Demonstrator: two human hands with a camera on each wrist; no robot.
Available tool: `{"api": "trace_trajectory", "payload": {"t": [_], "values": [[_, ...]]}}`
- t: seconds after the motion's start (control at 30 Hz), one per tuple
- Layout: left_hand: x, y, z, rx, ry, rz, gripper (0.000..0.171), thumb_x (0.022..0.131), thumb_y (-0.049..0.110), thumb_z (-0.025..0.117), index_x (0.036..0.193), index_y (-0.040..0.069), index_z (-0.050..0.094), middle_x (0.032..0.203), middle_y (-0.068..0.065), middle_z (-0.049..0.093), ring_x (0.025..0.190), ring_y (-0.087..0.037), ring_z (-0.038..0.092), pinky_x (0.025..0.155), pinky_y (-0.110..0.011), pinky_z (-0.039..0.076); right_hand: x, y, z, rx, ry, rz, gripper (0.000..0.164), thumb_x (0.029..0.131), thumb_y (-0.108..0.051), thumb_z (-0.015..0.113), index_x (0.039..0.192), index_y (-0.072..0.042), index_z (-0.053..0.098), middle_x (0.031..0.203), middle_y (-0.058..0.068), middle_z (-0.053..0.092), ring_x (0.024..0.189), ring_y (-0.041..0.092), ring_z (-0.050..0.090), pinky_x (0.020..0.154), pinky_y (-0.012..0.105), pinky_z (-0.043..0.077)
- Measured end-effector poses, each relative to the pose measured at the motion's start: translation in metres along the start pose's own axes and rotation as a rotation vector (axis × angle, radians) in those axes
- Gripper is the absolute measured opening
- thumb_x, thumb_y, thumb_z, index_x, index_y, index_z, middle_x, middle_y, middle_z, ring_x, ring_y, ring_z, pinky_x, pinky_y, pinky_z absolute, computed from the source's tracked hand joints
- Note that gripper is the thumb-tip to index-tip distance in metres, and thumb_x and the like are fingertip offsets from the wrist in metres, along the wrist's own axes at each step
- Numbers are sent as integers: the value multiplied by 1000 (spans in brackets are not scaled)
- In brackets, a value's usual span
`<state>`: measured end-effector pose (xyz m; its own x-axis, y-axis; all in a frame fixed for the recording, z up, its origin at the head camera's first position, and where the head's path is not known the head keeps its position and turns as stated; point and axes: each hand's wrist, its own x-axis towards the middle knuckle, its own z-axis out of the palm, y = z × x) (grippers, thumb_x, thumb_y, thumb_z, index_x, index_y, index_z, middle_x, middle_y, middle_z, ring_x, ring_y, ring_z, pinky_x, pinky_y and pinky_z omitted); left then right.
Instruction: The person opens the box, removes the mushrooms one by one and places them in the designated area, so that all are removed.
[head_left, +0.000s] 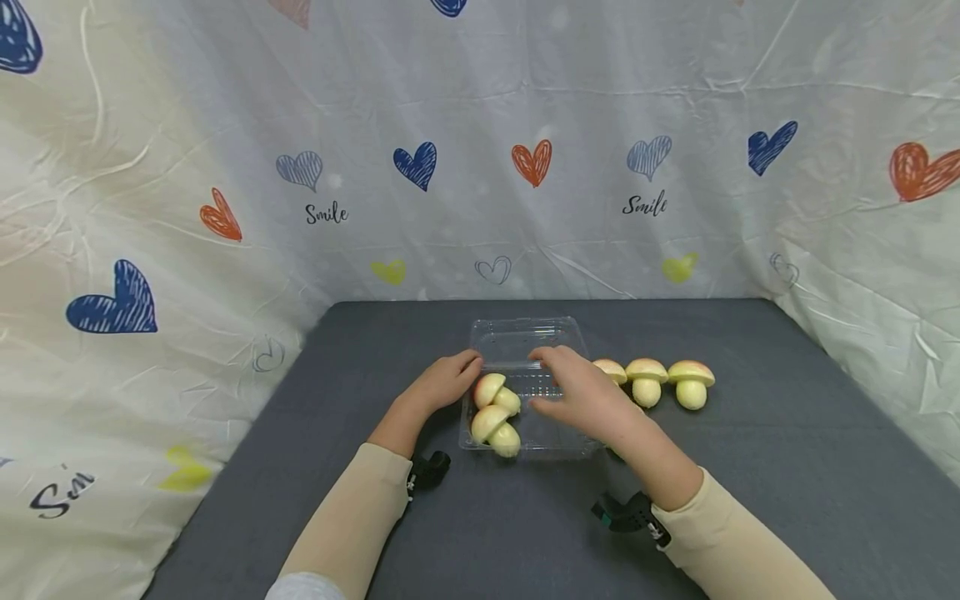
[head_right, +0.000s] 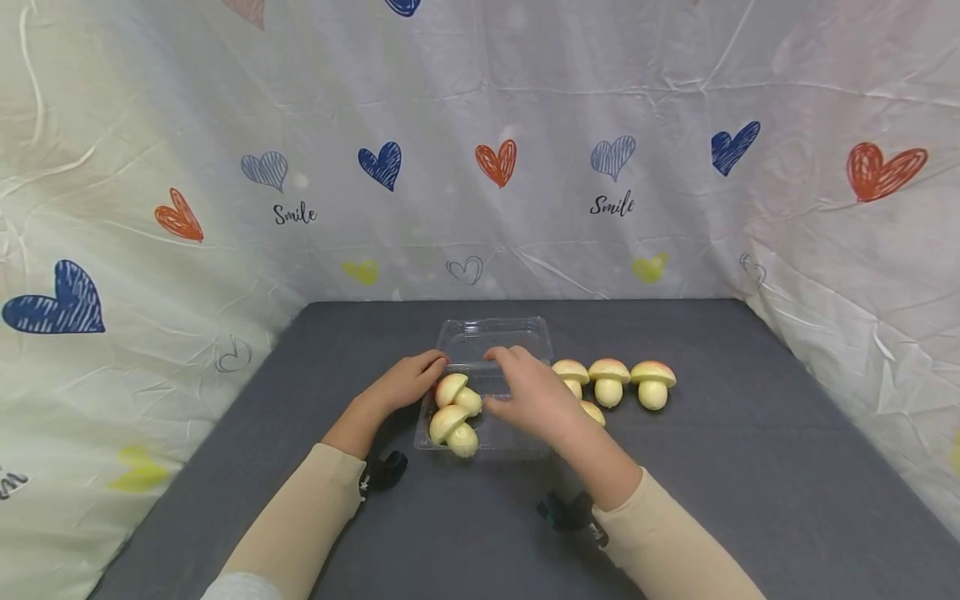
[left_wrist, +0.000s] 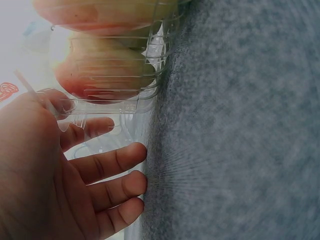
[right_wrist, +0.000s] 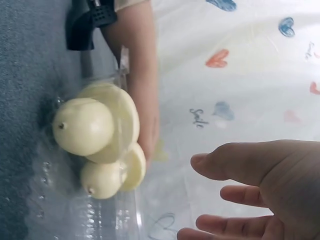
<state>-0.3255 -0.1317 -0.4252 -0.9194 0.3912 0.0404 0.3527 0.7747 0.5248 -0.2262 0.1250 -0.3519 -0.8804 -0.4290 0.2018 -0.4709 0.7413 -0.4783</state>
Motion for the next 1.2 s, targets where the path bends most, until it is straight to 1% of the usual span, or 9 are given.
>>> {"api": "trace_trajectory", "payload": {"t": [0.23,0.4,0.5,0.73,0.9,1.0,1.07,1.13,1.2], "values": [[0,0,0,-4,-2,-12,44,114,37,37,145,12,56,135,-11,62,116,-29,63,97,-51,50,3,-3,16,-47,-2,-56,61,89,-21,84,141,-8,56,122,11,59,90,20,59,67,32,51],[0,-1,0,-11,-10,-15,47,113,40,35,147,13,54,138,-10,61,120,-30,61,98,-50,49,2,-6,27,-57,-15,-86,60,88,-23,85,139,-9,56,125,12,59,92,23,63,68,34,52],[0,-2,0,-8,-10,-10,49,113,42,34,147,13,54,138,-10,61,121,-29,61,98,-50,49,2,-6,32,-57,-33,-95,59,89,-24,84,139,-9,57,127,12,59,95,25,64,71,36,53],[0,-3,-1,6,-6,3,47,114,42,33,143,15,56,130,-8,64,111,-26,63,92,-48,51,3,-6,43,-77,-68,-100,59,89,-23,84,140,-7,58,130,11,58,96,22,64,73,37,53],[1,-2,0,2,0,2,47,113,42,34,143,14,57,129,-8,65,109,-25,64,92,-48,51,4,-3,48,-99,-64,-152,60,88,-21,86,139,-7,59,128,11,58,91,21,63,68,34,52],[0,-2,1,9,1,6,47,114,42,33,143,14,57,127,-7,65,104,-23,64,90,-46,51,4,-1,51,-75,-59,-208,56,89,-21,85,138,-8,61,125,10,59,92,22,64,71,36,53],[1,-2,1,13,2,8,47,114,42,33,143,14,57,127,-7,65,102,-22,63,89,-46,51,4,-1,53,-41,-71,-243,52,91,-22,82,137,-10,62,123,9,60,94,23,64,74,37,53],[1,-2,1,17,2,5,47,114,42,33,143,14,56,128,-7,64,104,-23,63,90,-46,51,5,0,56,4,-97,-263,49,94,-22,79,139,-11,63,121,7,61,94,20,64,75,36,53],[1,-2,1,21,4,3,48,113,42,33,144,14,56,131,-7,64,110,-24,64,93,-47,51,6,2,58,53,-127,-268,47,96,-21,76,141,-12,63,120,6,61,92,18,63,74,33,53]]}}
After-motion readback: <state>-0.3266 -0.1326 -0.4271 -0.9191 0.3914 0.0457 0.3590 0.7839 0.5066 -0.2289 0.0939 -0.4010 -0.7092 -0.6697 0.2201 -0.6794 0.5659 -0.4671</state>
